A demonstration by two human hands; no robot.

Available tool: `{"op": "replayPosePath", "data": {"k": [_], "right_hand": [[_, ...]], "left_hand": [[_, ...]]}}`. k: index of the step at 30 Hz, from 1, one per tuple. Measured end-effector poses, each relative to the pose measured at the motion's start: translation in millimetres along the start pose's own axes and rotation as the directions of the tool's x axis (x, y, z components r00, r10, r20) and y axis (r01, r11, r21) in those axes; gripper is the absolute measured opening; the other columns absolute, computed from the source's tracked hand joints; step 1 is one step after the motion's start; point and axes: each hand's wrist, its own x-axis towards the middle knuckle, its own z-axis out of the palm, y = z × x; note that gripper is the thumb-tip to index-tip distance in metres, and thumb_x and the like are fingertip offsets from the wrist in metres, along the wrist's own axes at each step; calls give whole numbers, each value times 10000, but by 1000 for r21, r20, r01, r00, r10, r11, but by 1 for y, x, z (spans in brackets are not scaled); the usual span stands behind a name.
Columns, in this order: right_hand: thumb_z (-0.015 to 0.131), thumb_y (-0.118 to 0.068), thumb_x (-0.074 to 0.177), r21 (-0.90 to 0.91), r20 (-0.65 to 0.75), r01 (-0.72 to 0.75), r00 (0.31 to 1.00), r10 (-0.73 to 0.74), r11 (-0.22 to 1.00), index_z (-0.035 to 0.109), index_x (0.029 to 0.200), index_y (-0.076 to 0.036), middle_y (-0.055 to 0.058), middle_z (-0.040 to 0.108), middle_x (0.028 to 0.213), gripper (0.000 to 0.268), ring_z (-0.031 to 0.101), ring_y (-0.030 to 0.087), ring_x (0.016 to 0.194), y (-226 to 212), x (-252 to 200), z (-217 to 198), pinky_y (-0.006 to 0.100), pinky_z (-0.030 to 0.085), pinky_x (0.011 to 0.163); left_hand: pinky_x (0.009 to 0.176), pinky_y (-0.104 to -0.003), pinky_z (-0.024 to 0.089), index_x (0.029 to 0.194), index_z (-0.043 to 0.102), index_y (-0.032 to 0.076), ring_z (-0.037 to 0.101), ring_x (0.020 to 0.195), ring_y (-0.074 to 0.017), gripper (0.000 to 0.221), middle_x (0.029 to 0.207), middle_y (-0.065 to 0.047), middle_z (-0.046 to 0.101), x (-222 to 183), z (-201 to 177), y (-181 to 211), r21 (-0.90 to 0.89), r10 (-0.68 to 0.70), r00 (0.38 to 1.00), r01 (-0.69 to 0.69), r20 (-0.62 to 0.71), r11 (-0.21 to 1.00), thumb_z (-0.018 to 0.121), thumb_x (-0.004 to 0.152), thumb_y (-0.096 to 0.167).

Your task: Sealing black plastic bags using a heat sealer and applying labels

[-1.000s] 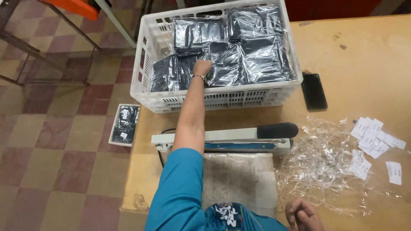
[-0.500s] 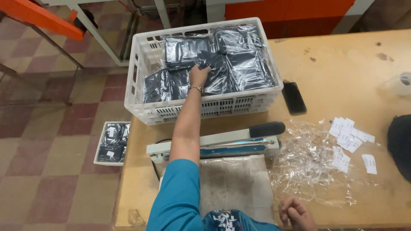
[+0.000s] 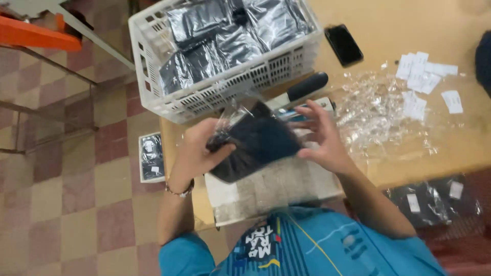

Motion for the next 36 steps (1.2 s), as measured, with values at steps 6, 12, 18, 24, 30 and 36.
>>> {"op": "replayPosePath", "data": {"k": [6,12,18,24,30,36], "right_hand": [[944,-254,746,-174,-8,-236,971,238,956,751,1059,-88,83,773,810,403,702,136,762,84,-71,52,324,562,608],[628,-514,997,-897,27,154,955,-296,414,463,692,-218,-52,564,562,456,635,129,530,154,-83,42,236,489,480],[731,-292,978,-792,-54,143,952,-301,594,600,750,-165,59,566,600,292,650,273,583,123,-84,-36,353,510,507],[800,-201,956,-612,-387,-270,922,16,743,740,853,-145,65,651,656,132,641,199,619,161,-120,-184,326,485,595],[716,-183,1034,-591,-271,-293,950,157,752,754,923,-185,3,671,634,118,679,174,641,144,-122,-186,302,539,692],[824,-267,852,-522,-14,-334,923,383,785,765,1132,-88,193,776,908,338,735,407,916,131,-99,-87,495,567,797]], "left_hand": [[819,-540,548,1277,682,212,728,960,-414,577,957,-148,783,-82,60,-49,69,-435,812,445,389,893,864,734,276],[738,-488,550,1148,723,93,735,879,-405,303,859,-206,758,-84,158,-112,-39,-398,850,436,345,899,768,895,254],[742,-376,575,967,744,241,732,851,-254,87,904,7,773,-64,231,-118,210,-251,968,245,4,947,706,933,170],[791,-410,595,1025,757,170,730,921,-301,157,924,-82,762,-64,268,-122,395,-370,929,329,30,858,683,937,277],[718,-375,571,965,752,253,715,797,-272,90,782,-25,723,-61,265,-131,327,-332,917,390,-219,861,771,878,266],[787,-399,562,1056,699,168,697,864,-291,179,884,-64,722,-67,235,-96,410,-294,929,365,-226,836,746,895,231]]}}
